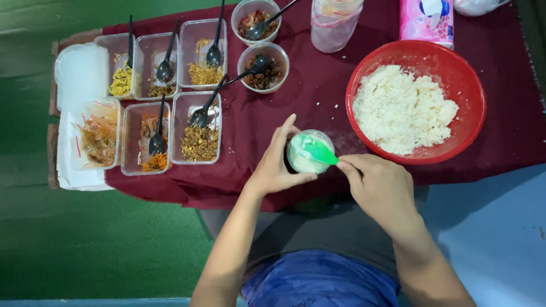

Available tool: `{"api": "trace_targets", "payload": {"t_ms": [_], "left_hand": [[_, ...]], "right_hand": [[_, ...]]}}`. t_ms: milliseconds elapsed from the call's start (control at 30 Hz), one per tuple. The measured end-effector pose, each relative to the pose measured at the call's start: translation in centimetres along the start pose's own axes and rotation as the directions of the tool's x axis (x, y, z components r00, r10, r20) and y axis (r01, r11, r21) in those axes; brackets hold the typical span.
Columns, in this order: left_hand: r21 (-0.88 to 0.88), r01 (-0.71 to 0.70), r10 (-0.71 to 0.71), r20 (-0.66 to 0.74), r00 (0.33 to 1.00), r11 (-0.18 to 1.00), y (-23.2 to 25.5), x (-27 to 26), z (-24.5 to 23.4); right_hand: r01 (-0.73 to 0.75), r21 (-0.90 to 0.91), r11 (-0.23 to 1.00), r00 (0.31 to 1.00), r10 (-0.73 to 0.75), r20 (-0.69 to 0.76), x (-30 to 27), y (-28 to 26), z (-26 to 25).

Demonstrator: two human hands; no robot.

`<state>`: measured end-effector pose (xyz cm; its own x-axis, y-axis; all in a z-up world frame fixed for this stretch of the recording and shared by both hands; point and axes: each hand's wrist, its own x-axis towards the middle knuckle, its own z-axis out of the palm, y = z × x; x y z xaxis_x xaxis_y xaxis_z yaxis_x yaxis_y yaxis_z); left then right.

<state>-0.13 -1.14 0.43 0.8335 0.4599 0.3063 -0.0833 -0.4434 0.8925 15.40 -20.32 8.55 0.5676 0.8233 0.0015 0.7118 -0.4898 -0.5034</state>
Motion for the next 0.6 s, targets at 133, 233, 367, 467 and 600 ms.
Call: {"api": "trace_targets", "payload": {"t_ms": [133,233,367,467,600], "left_hand": [[-0.056,0.007,-0.005,0.043,0.999,0.998,0.2,0.0,0.1],[0.010,0.019,-0.019,0.048,0.999,1.000,0.4,0.0,-0.1],[-0.018,0.056,-0.055,0.040,0.998,0.998,0.4,0.1,-0.1],[-0.055,0.061,-0.057,0.063,0.996,0.997,0.1,0.4,0.0],[-0.087,0.079,-0.071,0.087,0.994,0.993,0.2,0.3,-0.4]], "right_hand": [[-0.083,-0.028,0.996,0.990,0.085,0.112,-0.4,-1.6,-1.1],[-0.006,-0.011,1.000,0.997,0.007,0.073,-0.4,-1.4,-1.1],[0.039,-0.064,0.997,0.999,-0.038,0.020,-0.1,-1.0,-0.6],[0.050,-0.057,0.997,0.993,-0.044,0.106,0.6,-1.5,-1.8],[0.038,-0.290,0.956,0.999,-0.036,0.014,0.4,-0.6,-0.4]]}}
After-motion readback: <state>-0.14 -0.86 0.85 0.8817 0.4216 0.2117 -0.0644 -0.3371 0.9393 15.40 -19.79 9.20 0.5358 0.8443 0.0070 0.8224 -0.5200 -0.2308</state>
